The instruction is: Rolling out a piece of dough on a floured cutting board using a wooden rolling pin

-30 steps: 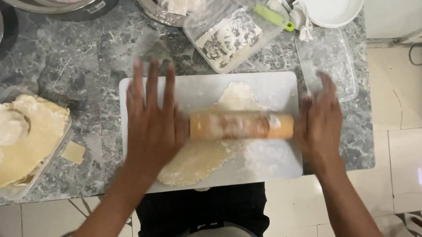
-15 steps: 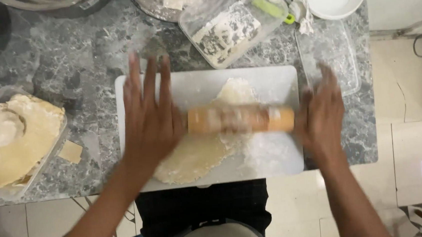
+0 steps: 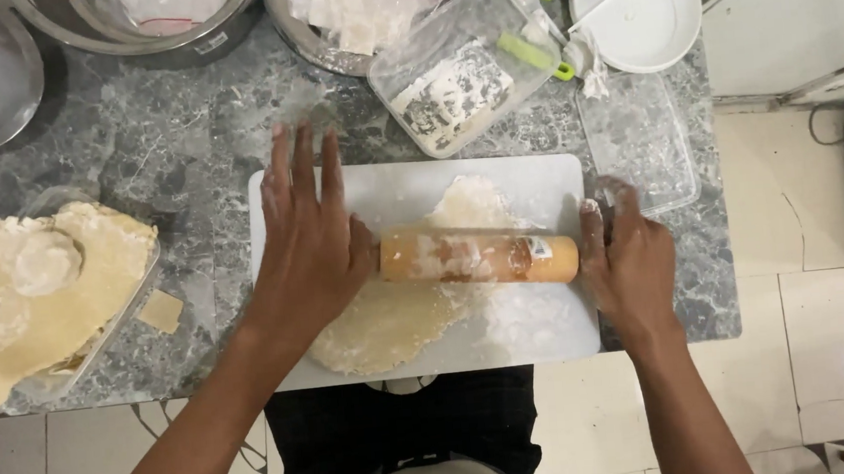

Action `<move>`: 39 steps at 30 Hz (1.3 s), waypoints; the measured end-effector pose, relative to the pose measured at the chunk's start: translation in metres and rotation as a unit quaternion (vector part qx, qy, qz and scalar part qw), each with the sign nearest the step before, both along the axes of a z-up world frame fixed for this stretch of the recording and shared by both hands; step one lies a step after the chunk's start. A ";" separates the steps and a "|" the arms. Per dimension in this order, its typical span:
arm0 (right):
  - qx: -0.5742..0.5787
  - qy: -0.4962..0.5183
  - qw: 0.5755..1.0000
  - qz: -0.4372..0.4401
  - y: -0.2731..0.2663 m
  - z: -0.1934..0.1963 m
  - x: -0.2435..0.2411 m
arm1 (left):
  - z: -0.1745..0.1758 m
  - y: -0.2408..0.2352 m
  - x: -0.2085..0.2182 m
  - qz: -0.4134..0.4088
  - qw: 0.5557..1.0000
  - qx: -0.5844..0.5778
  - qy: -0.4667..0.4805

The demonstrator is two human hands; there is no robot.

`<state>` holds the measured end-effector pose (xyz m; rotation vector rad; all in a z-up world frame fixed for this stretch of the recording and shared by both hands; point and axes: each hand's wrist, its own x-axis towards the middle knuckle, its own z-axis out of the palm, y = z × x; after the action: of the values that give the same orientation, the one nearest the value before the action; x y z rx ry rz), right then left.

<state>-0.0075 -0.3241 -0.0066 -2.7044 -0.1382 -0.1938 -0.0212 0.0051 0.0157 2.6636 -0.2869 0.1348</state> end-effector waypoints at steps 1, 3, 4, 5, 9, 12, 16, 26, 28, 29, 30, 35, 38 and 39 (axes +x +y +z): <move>0.000 -0.002 1.000 0.000 -0.001 -0.001 0.002 | -0.003 -0.001 0.006 0.000 1.000 0.000 -0.002; 0.003 0.026 0.999 -0.021 -0.003 -0.004 0.004 | -0.007 -0.003 0.017 0.017 1.000 0.006 -0.026; 0.003 0.023 1.000 -0.021 -0.002 -0.003 0.007 | -0.012 -0.002 0.018 0.017 0.999 0.006 -0.028; 0.034 0.019 0.999 -0.034 -0.001 -0.003 0.009 | -0.017 -0.002 0.020 0.022 0.999 0.027 -0.034; 0.089 0.015 0.994 -0.060 0.001 -0.002 0.009 | -0.002 0.001 0.025 0.040 0.999 0.006 -0.027; 0.083 0.015 0.995 -0.049 0.005 -0.006 0.011 | 0.010 0.002 0.023 0.028 0.999 -0.011 -0.045; 0.068 0.020 0.997 -0.038 0.012 0.003 0.005 | -0.011 0.002 0.019 0.028 0.997 0.055 -0.048; -0.040 -0.047 0.998 0.034 0.032 0.020 0.024 | -0.043 0.003 0.029 0.044 0.970 0.080 -0.225; -0.034 -0.040 0.998 0.045 0.030 0.026 0.008 | -0.029 -0.004 0.016 0.054 0.975 0.103 -0.190; -0.053 -0.046 0.996 0.056 0.030 0.027 -0.004 | -0.018 -0.005 0.004 0.044 0.985 0.078 -0.148; -0.070 -0.052 0.994 0.068 0.029 0.027 -0.017 | -0.007 -0.007 -0.009 0.034 0.992 0.052 -0.105; -0.057 -0.097 0.988 0.109 -0.001 -0.026 0.046 | -0.019 -0.001 0.041 0.078 0.997 -0.002 -0.027; -0.019 -0.019 0.997 0.076 0.010 -0.007 0.041 | -0.036 0.002 0.038 0.092 0.995 -0.026 0.019; -0.021 0.002 0.997 0.075 0.016 0.002 0.031 | -0.050 0.005 0.031 0.084 0.995 0.018 -0.047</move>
<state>0.0235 -0.3083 -0.0047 -2.7216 -0.3463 -0.1427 0.0098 0.0102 -0.0341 2.7184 -0.0946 0.3121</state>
